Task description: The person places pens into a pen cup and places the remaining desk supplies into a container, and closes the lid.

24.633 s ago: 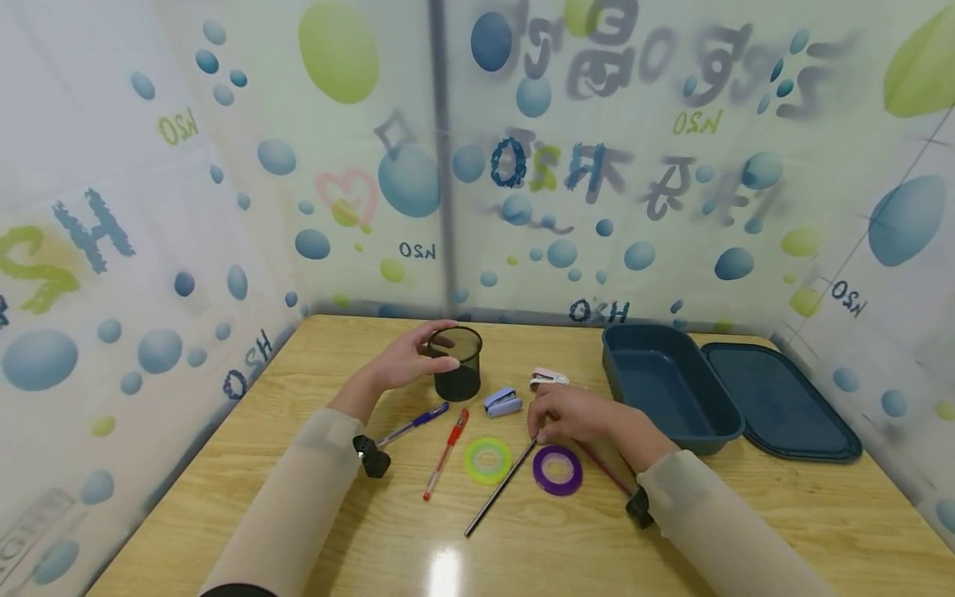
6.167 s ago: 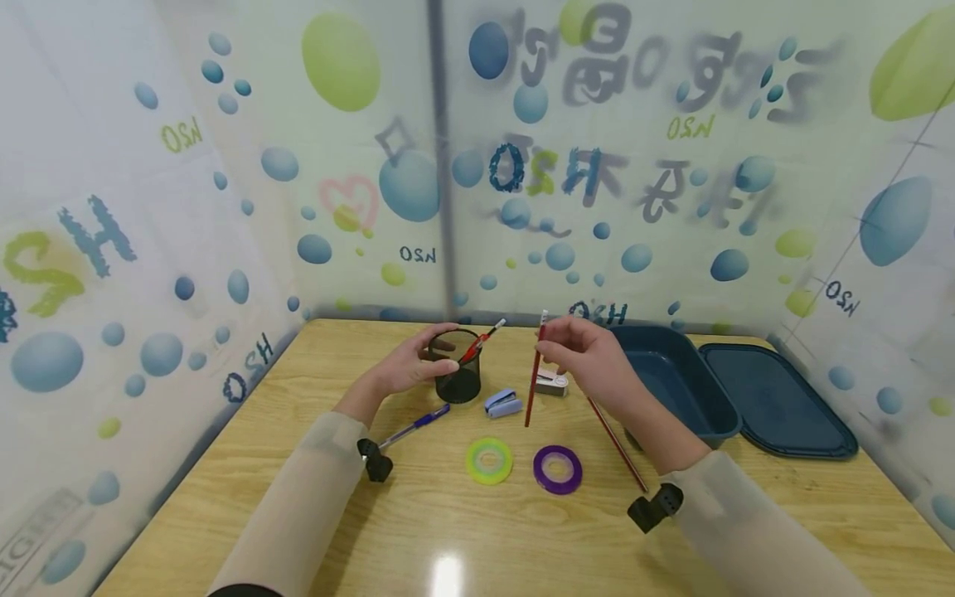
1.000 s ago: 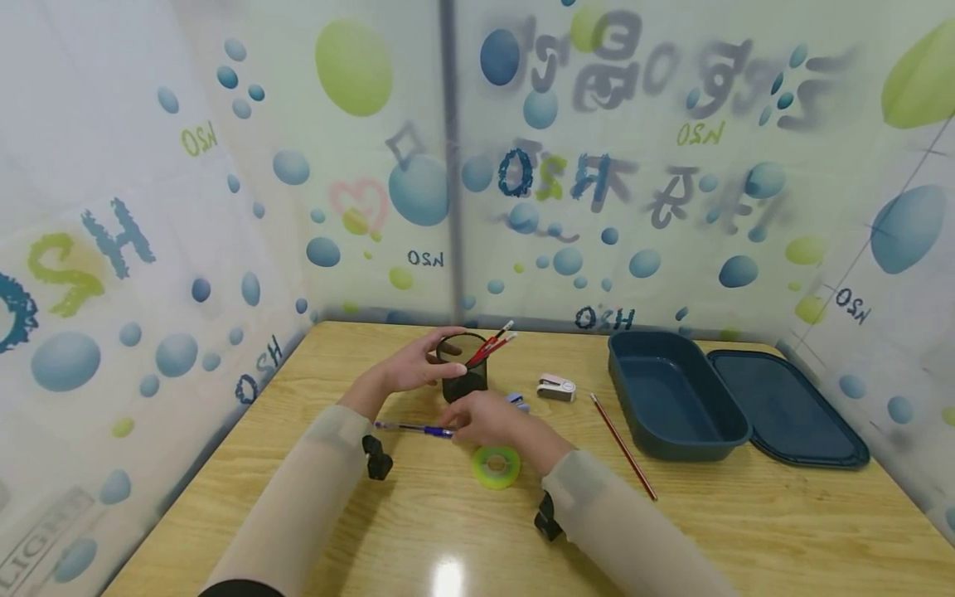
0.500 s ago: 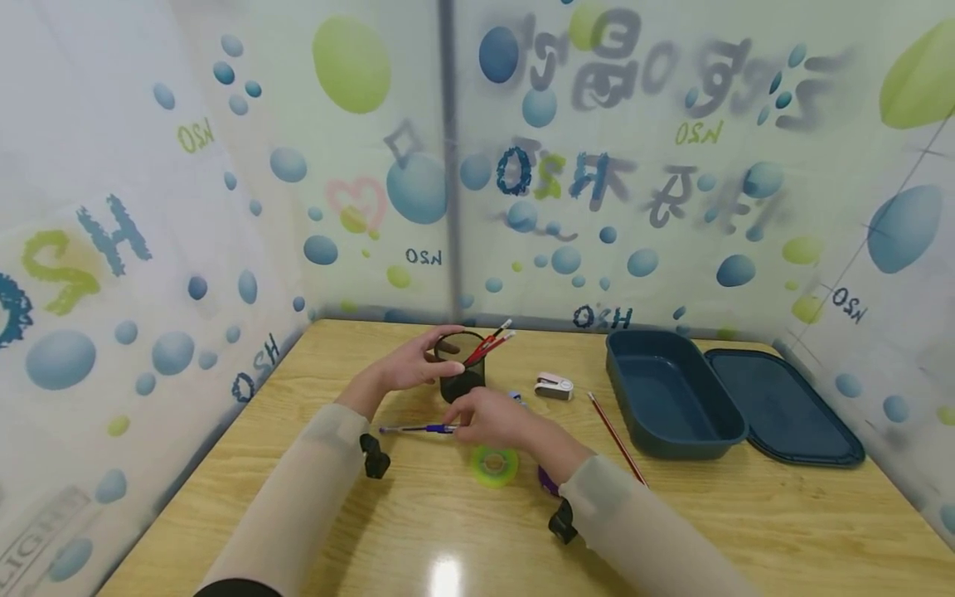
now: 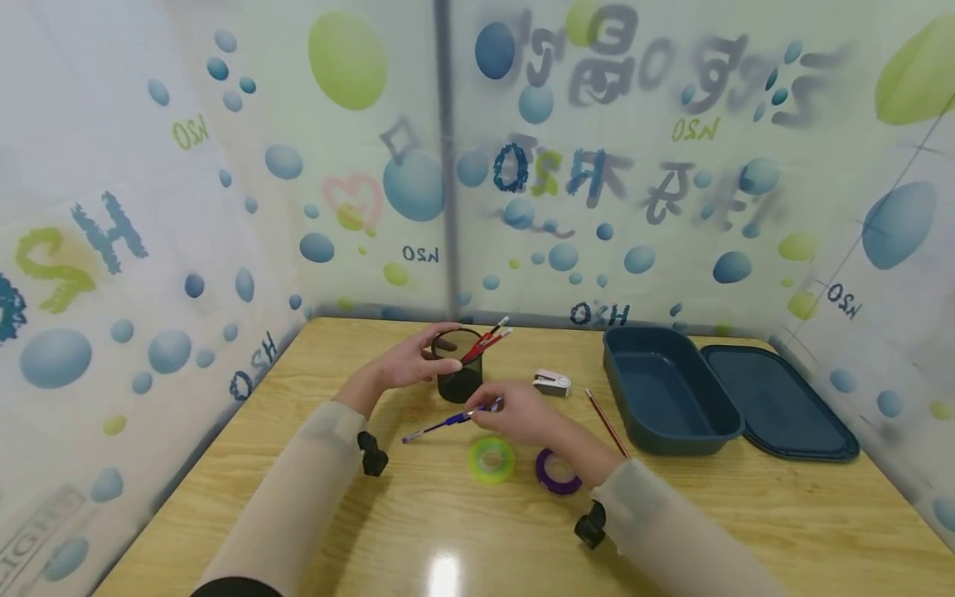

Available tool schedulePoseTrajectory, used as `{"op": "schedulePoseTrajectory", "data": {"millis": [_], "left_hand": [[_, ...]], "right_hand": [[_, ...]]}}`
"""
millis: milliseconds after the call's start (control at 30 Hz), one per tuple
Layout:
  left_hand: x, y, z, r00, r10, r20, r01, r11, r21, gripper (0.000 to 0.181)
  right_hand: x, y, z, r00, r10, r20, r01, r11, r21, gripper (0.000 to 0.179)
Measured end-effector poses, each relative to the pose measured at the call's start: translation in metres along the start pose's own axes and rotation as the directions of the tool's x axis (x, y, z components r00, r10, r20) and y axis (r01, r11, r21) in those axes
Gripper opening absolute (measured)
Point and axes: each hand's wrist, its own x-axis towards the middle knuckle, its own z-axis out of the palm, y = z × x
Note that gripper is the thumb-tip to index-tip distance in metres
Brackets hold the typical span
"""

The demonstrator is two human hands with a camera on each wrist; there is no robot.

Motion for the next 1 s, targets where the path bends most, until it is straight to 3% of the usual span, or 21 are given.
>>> {"op": "schedulePoseTrajectory", "data": {"millis": [400, 600, 1000], "left_hand": [[0.001, -0.002, -0.001, 1.0, -0.001, 0.01, 0.001, 1.0, -0.021, 0.079], [0.002, -0.001, -0.001, 1.0, 0.0, 0.015, 0.0, 0.999, -0.036, 0.078], [0.003, -0.002, 0.0, 1.0, -0.001, 0.019, 0.002, 0.999, -0.038, 0.078]], "right_hand": [[-0.03, -0.004, -0.025, 0.995, 0.001, -0.096, 0.023, 0.969, 0.248, 0.016], [-0.04, -0.008, -0.036, 0.99, 0.032, -0.138, 0.009, 0.959, 0.284, 0.02], [-0.05, -0.005, -0.043, 0.976, -0.015, -0.216, 0.091, 0.934, 0.345, 0.019]]}}
